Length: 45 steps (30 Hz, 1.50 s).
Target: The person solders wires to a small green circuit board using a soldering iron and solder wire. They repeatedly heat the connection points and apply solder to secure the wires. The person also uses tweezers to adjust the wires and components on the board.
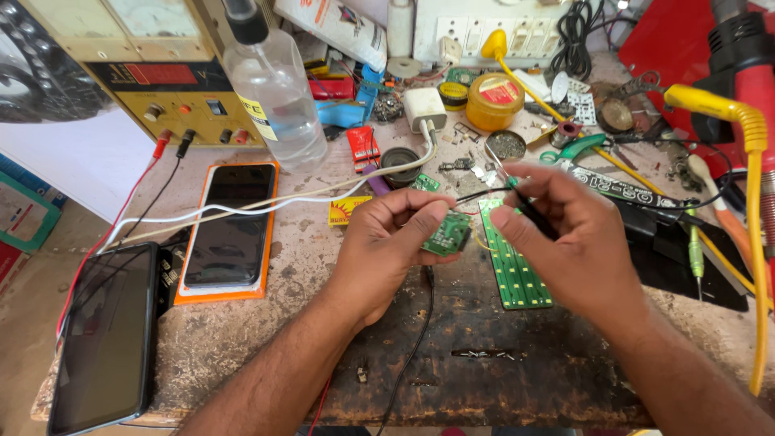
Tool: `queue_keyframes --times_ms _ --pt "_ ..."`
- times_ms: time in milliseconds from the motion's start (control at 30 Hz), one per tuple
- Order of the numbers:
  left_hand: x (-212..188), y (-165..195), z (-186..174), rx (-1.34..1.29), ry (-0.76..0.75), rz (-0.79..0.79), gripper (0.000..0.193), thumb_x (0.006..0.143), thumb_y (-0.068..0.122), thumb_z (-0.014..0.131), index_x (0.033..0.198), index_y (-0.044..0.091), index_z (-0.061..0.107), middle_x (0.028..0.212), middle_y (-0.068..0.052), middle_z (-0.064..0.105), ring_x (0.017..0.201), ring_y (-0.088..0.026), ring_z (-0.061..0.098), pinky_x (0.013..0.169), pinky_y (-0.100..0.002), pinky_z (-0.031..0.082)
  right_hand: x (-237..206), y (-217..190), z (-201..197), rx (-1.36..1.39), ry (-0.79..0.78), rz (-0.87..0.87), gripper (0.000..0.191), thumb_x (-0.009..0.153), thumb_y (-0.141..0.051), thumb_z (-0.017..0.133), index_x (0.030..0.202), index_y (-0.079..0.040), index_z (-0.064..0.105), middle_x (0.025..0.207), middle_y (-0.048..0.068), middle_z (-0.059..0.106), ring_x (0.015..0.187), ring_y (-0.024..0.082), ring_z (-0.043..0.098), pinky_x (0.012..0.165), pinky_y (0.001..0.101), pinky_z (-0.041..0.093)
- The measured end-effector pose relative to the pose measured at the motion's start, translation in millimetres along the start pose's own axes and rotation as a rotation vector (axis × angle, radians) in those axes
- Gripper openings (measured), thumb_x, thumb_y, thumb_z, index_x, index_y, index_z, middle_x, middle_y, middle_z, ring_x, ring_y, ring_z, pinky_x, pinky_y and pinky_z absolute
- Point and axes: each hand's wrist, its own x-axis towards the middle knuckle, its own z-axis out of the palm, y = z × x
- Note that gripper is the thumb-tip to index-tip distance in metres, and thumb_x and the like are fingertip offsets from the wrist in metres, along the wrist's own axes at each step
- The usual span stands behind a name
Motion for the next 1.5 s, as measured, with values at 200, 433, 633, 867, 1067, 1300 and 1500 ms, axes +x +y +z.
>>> queue_keyframes --times_ms 200,433,633,867,1067,1300,1500 --pt "7 2 -7 0.068 0.115 0.041 0.022 0.100 0.019 0.063 0.113 0.002 0.070 0.098 -0.004 0.072 0.085 -0.011 0.070 0.076 -0.035 0.067 8 12 -5 -0.855 -0.064 -0.268 0.035 0.090 -0.018 0.076 0.124 -0.013 0.068 0.099 0.009 0.071 0.094 0.025 0.067 0.083 0.0390 0.055" --pt "10 -3 -15 0.165 0.100 0.013 0.015 0.098 0.016 0.065 0.106 0.002 0.065 0.089 -0.003 0.070 0.080 -0.011 0.069 0.070 -0.035 0.067 41 46 -50 0.172 0.494 0.205 0.055 0.087 -0.017 0.081 0.128 -0.008 0.045 0.099 0.003 0.067 0.086 0.012 0.068 0.072 0.0276 0.059" --pt "12 -7 -15 0.230 0.073 -0.063 0.018 0.097 0.019 0.066 0.105 0.003 0.068 0.087 -0.002 0.068 0.079 -0.008 0.065 0.067 -0.034 0.067 78 93 -80 0.237 0.632 0.170 0.033 0.104 -0.023 0.078 0.122 -0.002 0.060 0.093 0.001 0.067 0.074 0.012 0.065 0.065 0.0276 0.055" --pt "16 -10 -18 0.342 0.022 -0.104 0.022 0.095 0.023 0.067 0.106 0.004 0.070 0.089 0.001 0.070 0.079 -0.007 0.067 0.065 -0.030 0.064 35 64 -109 -0.386 0.659 -0.400 0.016 0.123 -0.013 0.060 0.120 0.003 0.057 0.099 0.008 0.066 0.078 0.010 0.057 0.070 0.0238 0.048" --pt "22 -9 -17 0.413 -0.012 -0.091 0.025 0.096 0.026 0.066 0.107 0.005 0.073 0.090 0.001 0.071 0.078 -0.006 0.065 0.063 -0.026 0.061 36 40 -91 -0.058 0.438 -0.264 0.023 0.124 -0.013 0.062 0.109 0.004 0.057 0.088 0.010 0.068 0.067 0.010 0.065 0.061 0.0246 0.054" --pt "25 -8 -20 0.502 -0.014 -0.056 0.026 0.095 0.027 0.067 0.108 0.006 0.075 0.090 0.003 0.072 0.076 -0.006 0.065 0.060 -0.025 0.059 43 34 -73 -0.172 0.391 -0.290 0.023 0.119 -0.011 0.061 0.103 0.004 0.060 0.085 0.009 0.068 0.070 0.012 0.069 0.063 0.0251 0.058" --pt "26 -3 -25 0.639 -0.062 0.057 0.027 0.095 0.031 0.065 0.107 0.009 0.076 0.087 0.004 0.073 0.073 -0.004 0.063 0.061 -0.024 0.055 40 61 -77 -0.219 0.347 -0.293 0.023 0.121 -0.010 0.061 0.104 0.005 0.058 0.087 0.012 0.068 0.071 0.013 0.069 0.063 0.0261 0.056"
